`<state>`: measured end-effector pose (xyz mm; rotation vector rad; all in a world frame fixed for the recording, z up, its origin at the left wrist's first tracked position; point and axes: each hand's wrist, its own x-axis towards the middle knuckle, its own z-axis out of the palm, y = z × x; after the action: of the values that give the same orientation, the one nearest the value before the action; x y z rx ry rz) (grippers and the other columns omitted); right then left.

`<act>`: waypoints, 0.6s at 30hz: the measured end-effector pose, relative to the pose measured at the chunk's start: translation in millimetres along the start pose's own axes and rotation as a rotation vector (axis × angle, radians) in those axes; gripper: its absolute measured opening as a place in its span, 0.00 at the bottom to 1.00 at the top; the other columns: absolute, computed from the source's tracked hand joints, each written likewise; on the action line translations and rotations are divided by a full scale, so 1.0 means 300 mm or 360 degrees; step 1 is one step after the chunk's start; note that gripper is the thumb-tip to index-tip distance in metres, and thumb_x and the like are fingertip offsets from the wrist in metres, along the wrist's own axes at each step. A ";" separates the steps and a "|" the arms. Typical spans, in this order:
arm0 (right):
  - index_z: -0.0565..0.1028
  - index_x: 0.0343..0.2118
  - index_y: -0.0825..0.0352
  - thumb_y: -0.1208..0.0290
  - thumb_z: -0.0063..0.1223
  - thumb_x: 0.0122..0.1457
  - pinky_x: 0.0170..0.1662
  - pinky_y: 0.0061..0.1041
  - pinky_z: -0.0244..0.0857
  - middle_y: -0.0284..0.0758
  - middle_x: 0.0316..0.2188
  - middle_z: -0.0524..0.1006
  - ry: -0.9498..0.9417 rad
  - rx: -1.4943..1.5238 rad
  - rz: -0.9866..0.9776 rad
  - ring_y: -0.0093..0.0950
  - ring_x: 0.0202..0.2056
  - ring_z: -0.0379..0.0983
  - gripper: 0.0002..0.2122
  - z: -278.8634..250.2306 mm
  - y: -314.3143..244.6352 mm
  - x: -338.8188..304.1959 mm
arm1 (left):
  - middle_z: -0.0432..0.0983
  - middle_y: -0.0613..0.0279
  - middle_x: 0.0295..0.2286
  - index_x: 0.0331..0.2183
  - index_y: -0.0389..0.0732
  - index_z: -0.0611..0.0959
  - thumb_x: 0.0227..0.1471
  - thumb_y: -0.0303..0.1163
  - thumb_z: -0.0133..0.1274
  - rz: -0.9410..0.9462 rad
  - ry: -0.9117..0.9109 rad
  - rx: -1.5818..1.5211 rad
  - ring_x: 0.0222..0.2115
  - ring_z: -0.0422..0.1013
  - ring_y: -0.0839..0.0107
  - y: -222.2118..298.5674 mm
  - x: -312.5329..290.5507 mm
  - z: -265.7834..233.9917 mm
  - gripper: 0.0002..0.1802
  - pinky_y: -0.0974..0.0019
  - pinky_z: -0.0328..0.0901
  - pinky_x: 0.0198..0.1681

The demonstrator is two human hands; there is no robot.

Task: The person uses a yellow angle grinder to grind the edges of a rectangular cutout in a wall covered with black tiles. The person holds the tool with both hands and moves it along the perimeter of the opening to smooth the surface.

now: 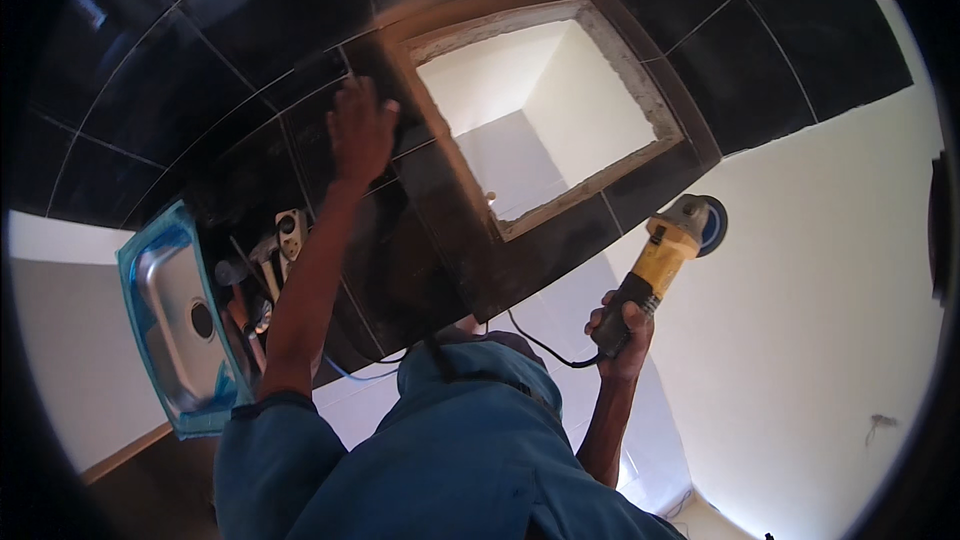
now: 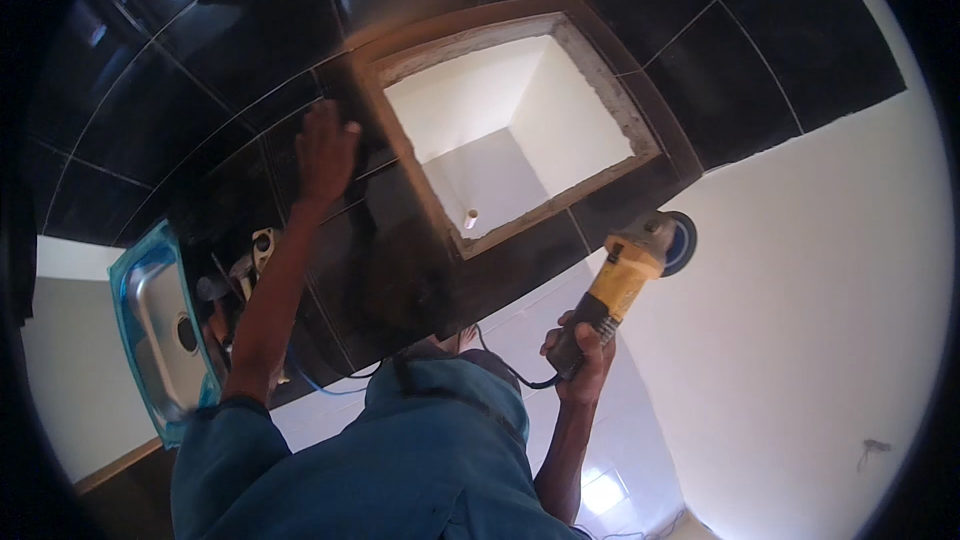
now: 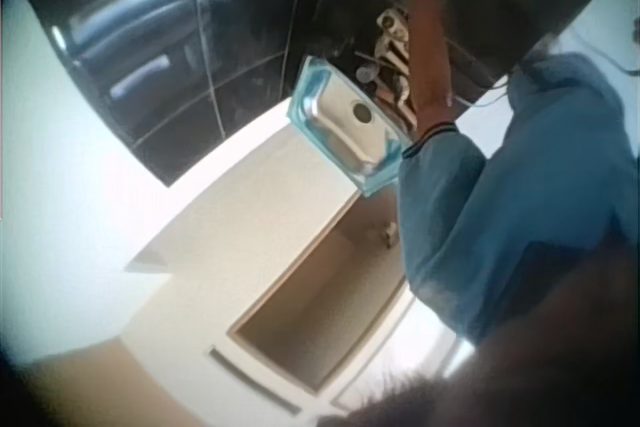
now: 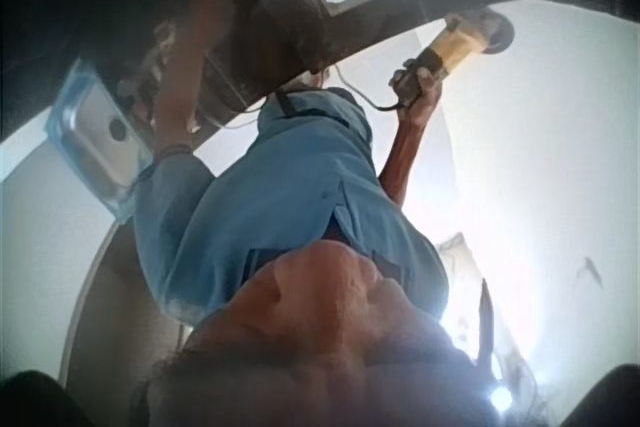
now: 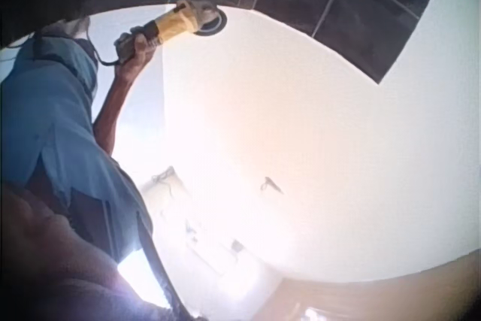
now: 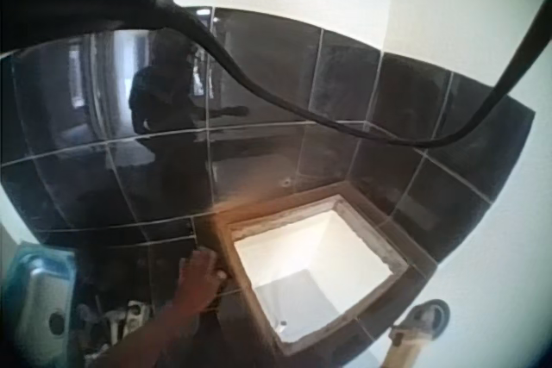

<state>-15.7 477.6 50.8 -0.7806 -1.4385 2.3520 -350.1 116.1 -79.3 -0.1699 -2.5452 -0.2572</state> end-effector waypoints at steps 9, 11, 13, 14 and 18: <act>0.67 0.48 0.72 0.61 0.67 0.54 0.24 0.30 0.75 0.42 0.34 0.75 -0.0432 -0.0406 0.0145 0.31 0.22 0.78 0.26 0.046 -0.109 0.168 | 0.83 0.58 0.28 0.30 0.33 0.85 0.71 0.51 0.42 -0.1148 -0.0503 -0.2071 0.28 0.75 0.70 0.517 -0.300 -0.583 0.32 0.64 0.68 0.44; 0.67 0.47 0.71 0.62 0.69 0.53 0.23 0.30 0.75 0.41 0.33 0.75 -0.0623 -0.0441 0.0217 0.31 0.22 0.78 0.26 0.054 -0.123 0.231 | 0.83 0.55 0.29 0.32 0.31 0.86 0.71 0.52 0.42 -0.1188 -0.1092 -0.2077 0.30 0.77 0.68 0.652 -0.355 -0.674 0.33 0.64 0.69 0.47; 0.67 0.47 0.70 0.64 0.70 0.53 0.23 0.30 0.75 0.40 0.32 0.76 -0.0817 -0.0602 0.0303 0.32 0.22 0.78 0.26 0.080 -0.145 0.301 | 0.84 0.51 0.38 0.44 0.30 0.84 0.70 0.55 0.42 -0.1361 -0.1218 -0.2515 0.38 0.79 0.66 0.771 -0.447 -0.641 0.34 0.63 0.69 0.51; 0.67 0.47 0.70 0.64 0.70 0.53 0.23 0.31 0.75 0.40 0.32 0.76 -0.0915 -0.0689 0.0340 0.32 0.22 0.78 0.26 0.090 -0.163 0.336 | 0.83 0.50 0.41 0.48 0.31 0.82 0.70 0.55 0.41 -0.1375 -0.1137 -0.2505 0.41 0.79 0.65 0.832 -0.473 -0.636 0.34 0.63 0.68 0.52; 0.68 0.51 0.68 0.64 0.73 0.52 0.29 0.29 0.77 0.41 0.35 0.78 -0.1450 -0.1115 0.0416 0.28 0.25 0.79 0.28 0.113 -0.207 0.503 | 0.71 0.42 0.57 0.64 0.29 0.64 0.69 0.56 0.44 -0.1460 -0.0875 -0.2465 0.59 0.69 0.58 1.030 -0.489 -0.596 0.40 0.59 0.61 0.62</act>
<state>-161.2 556.0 72.4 0.0703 -2.7555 2.5088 -79.4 367.9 31.3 0.4319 -2.0302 -2.7136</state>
